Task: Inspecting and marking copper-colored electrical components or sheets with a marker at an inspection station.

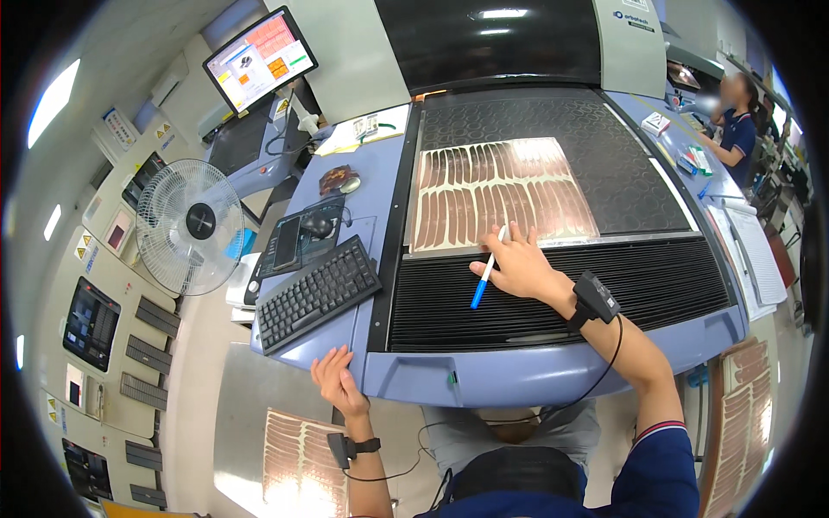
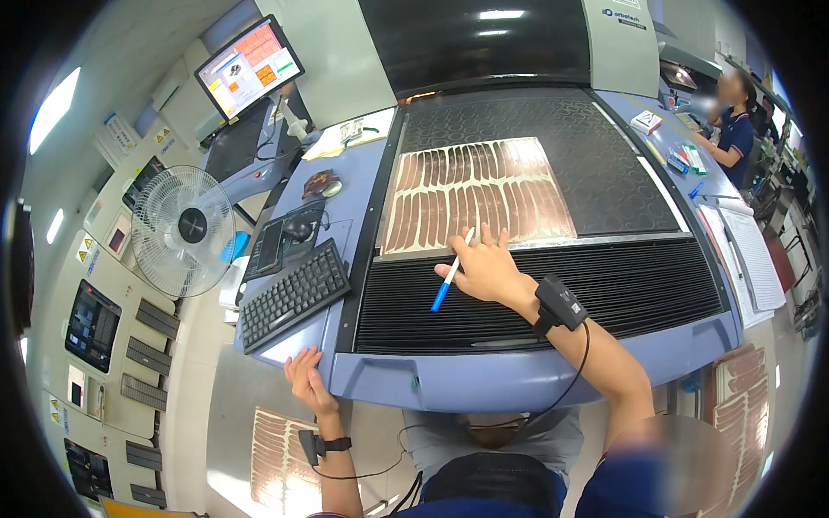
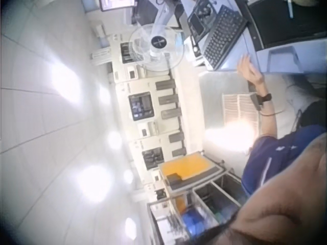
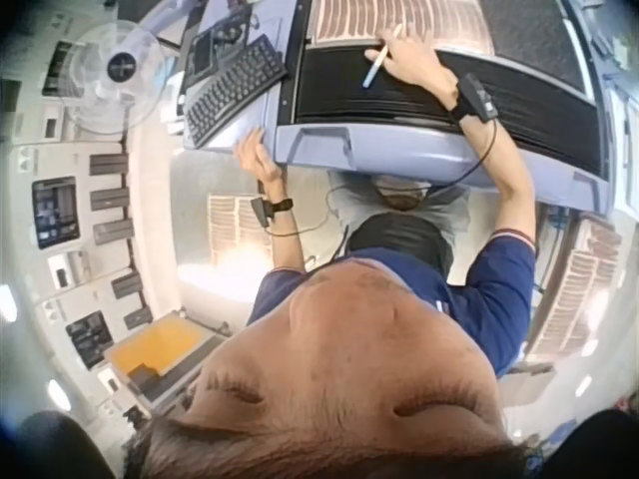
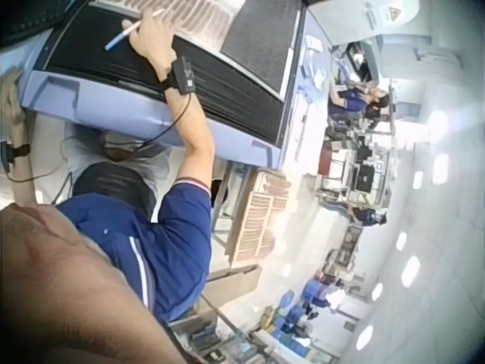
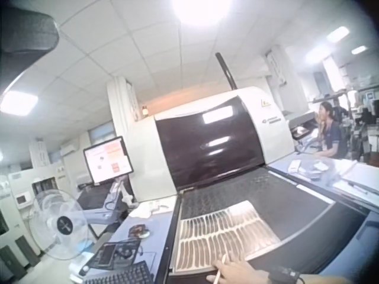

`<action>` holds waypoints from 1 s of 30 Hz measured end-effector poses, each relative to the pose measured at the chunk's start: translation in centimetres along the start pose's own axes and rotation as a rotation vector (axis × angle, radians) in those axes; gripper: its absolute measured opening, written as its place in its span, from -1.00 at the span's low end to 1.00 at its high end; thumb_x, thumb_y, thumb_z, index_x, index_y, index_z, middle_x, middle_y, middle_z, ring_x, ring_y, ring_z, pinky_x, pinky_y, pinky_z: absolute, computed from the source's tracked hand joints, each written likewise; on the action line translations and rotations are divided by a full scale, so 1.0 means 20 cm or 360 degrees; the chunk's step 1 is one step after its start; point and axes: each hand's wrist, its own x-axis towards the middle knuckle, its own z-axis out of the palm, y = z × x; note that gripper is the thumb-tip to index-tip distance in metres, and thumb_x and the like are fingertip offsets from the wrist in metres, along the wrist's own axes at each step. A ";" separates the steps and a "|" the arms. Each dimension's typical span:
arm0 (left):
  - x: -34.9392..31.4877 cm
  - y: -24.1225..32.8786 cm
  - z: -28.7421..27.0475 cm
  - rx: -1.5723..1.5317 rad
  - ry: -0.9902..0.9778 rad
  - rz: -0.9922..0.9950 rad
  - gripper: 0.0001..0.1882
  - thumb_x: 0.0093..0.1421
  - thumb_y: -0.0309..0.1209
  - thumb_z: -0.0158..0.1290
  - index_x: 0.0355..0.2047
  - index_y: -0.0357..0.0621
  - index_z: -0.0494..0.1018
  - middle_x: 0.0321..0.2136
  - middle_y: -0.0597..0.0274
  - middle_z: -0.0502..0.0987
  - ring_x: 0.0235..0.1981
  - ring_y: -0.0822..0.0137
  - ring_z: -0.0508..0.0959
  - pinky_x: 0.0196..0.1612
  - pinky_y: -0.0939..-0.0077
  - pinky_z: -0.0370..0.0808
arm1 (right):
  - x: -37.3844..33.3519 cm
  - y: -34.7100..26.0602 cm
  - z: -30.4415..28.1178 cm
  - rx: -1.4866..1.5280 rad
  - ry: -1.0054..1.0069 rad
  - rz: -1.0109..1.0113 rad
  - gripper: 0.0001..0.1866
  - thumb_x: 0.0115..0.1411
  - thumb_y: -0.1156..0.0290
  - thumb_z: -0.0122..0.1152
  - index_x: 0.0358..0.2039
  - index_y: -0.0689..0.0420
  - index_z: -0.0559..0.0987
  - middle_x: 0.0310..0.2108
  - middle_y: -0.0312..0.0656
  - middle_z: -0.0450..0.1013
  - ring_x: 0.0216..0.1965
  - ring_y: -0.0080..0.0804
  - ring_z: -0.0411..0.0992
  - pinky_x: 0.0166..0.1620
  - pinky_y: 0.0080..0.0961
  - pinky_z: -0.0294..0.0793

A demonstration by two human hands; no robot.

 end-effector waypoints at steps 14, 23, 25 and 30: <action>0.58 0.06 -0.07 0.0860 -0.0555 -0.0326 -0.64 0.39 -0.22 0.00 0.00 -0.20 0.58 -0.24 -0.01 0.65 -0.10 0.09 0.58 0.08 0.19 0.42 | -0.24 -0.03 -0.17 0.0497 0.0534 -0.0314 -0.54 0.36 0.23 0.17 0.15 0.22 0.36 0.02 0.37 0.38 0.05 0.32 0.39 0.12 0.05 0.37; 0.67 0.74 0.78 -0.0849 -0.1242 -0.0042 -0.68 0.26 -0.45 0.19 0.01 -0.25 0.49 -0.44 0.08 0.66 -0.39 0.34 0.67 -0.31 0.53 0.52 | -0.27 0.00 -0.17 0.0773 0.0711 -0.0348 -0.73 0.28 0.39 0.22 -0.05 0.21 0.55 -0.30 0.11 0.58 -0.26 0.08 0.58 -0.28 -0.12 0.56; 0.62 0.75 0.92 -0.1002 -0.1126 0.0015 -0.74 0.23 -0.51 0.19 -0.07 -0.26 0.49 -0.36 0.08 0.66 -0.33 0.32 0.69 -0.25 0.49 0.58 | -0.27 0.00 -0.14 0.0707 0.0757 -0.0395 -0.74 0.26 0.40 0.22 -0.06 0.18 0.55 -0.34 0.09 0.58 -0.29 0.08 0.58 -0.27 -0.11 0.58; 0.52 0.66 0.84 -0.0988 -0.1097 0.0097 -0.72 0.15 -0.61 0.23 -0.13 -0.29 0.47 -0.30 0.09 0.65 -0.28 0.30 0.71 -0.17 0.47 0.64 | -0.30 -0.03 -0.11 0.0548 0.0637 -0.0411 -0.69 0.17 0.45 0.31 -0.05 0.15 0.58 -0.48 -0.03 0.53 -0.45 -0.06 0.57 -0.37 -0.21 0.59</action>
